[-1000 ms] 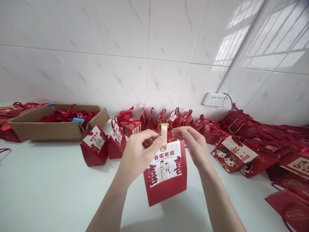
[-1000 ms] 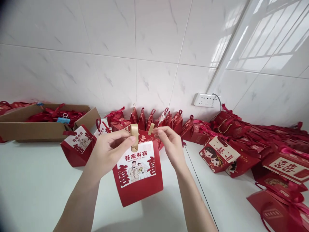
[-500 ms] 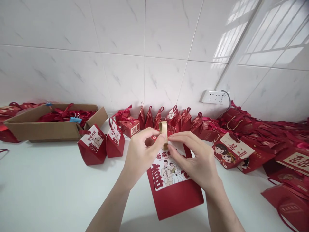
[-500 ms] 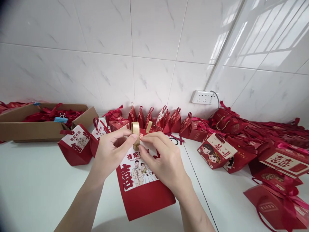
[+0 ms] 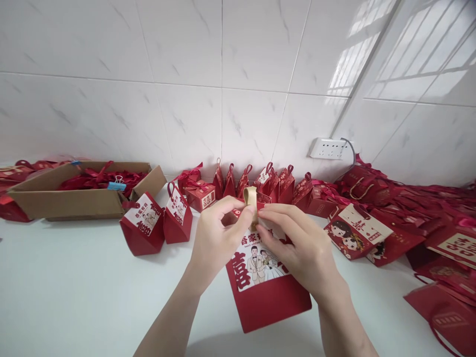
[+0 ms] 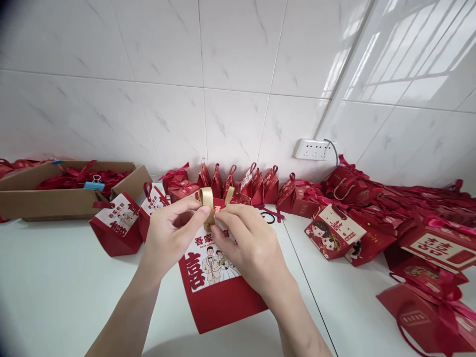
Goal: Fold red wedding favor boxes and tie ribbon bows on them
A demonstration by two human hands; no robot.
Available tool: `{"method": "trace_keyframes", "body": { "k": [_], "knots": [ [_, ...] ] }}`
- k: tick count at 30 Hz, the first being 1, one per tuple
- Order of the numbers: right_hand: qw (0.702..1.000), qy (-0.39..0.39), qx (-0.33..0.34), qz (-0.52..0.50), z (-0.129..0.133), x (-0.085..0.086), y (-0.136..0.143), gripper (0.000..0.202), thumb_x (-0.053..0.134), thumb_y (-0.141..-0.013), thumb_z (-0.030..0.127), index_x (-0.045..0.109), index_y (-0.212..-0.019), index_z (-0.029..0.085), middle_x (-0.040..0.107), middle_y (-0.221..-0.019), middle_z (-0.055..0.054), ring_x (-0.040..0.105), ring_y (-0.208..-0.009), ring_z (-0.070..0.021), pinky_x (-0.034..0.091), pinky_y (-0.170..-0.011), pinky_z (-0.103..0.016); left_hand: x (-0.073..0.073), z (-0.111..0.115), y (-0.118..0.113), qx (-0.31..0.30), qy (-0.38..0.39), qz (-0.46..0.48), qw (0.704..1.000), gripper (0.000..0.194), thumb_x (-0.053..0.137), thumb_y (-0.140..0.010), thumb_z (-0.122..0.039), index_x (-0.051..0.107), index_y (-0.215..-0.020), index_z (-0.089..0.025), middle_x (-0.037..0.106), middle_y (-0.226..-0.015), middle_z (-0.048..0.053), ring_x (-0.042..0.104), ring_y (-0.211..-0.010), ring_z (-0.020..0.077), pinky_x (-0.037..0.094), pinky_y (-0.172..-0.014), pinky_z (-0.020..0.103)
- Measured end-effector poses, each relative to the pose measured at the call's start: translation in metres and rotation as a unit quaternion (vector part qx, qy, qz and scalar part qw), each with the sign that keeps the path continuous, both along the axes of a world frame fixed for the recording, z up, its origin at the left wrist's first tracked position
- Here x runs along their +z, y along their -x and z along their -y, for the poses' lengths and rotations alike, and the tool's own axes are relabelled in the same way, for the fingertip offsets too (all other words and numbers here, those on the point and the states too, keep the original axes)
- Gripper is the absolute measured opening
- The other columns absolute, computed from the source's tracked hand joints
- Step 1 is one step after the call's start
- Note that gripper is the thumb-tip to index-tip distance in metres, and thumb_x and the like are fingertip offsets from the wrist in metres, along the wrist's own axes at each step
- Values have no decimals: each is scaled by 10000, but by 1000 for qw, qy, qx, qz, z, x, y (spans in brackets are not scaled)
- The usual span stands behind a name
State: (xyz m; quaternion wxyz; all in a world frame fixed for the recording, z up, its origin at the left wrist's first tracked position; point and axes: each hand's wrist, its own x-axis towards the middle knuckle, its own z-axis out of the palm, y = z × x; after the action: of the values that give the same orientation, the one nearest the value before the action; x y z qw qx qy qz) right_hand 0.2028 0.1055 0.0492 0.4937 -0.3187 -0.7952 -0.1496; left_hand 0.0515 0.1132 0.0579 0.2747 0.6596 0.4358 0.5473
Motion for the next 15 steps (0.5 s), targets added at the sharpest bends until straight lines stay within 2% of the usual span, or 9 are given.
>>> {"method": "trace_keyframes", "body": {
  "k": [3,5,10,15],
  "knots": [
    [999,-24,-6,30,0,0,1,129,583,-837,82,634,-948,126,699,-912,-99,643,-971,-216,568,-863,-382,0,-1,1,7,-5,-2,1000,189,571,-817,-268,582,-651,-178,521,-589,-45,420,-492,59,330,-448,186],
    [999,-31,-13,40,0,0,1,140,578,-840,78,638,-961,116,699,-929,-109,637,-1000,-227,567,-874,-392,0,-1,1,9,-11,-1,1000,188,574,-815,-263,579,-647,-177,526,-595,-43,425,-498,59,335,-453,187],
    [999,-38,-18,20,1,-1,0,111,574,-839,60,641,-907,116,695,-857,-95,650,-876,-200,580,-758,-344,0,0,0,-2,-16,-2,1000,198,574,-818,-269,578,-645,-174,536,-604,-36,435,-508,65,341,-463,195],
    [998,36,42,-11,2,3,-4,123,577,-846,94,624,-927,174,678,-861,-64,632,-814,-172,550,-708,-319,0,2,-1,-8,-8,-10,1000,209,559,-831,-271,569,-645,-178,532,-612,-31,444,-534,76,350,-492,203]
  ]
}}
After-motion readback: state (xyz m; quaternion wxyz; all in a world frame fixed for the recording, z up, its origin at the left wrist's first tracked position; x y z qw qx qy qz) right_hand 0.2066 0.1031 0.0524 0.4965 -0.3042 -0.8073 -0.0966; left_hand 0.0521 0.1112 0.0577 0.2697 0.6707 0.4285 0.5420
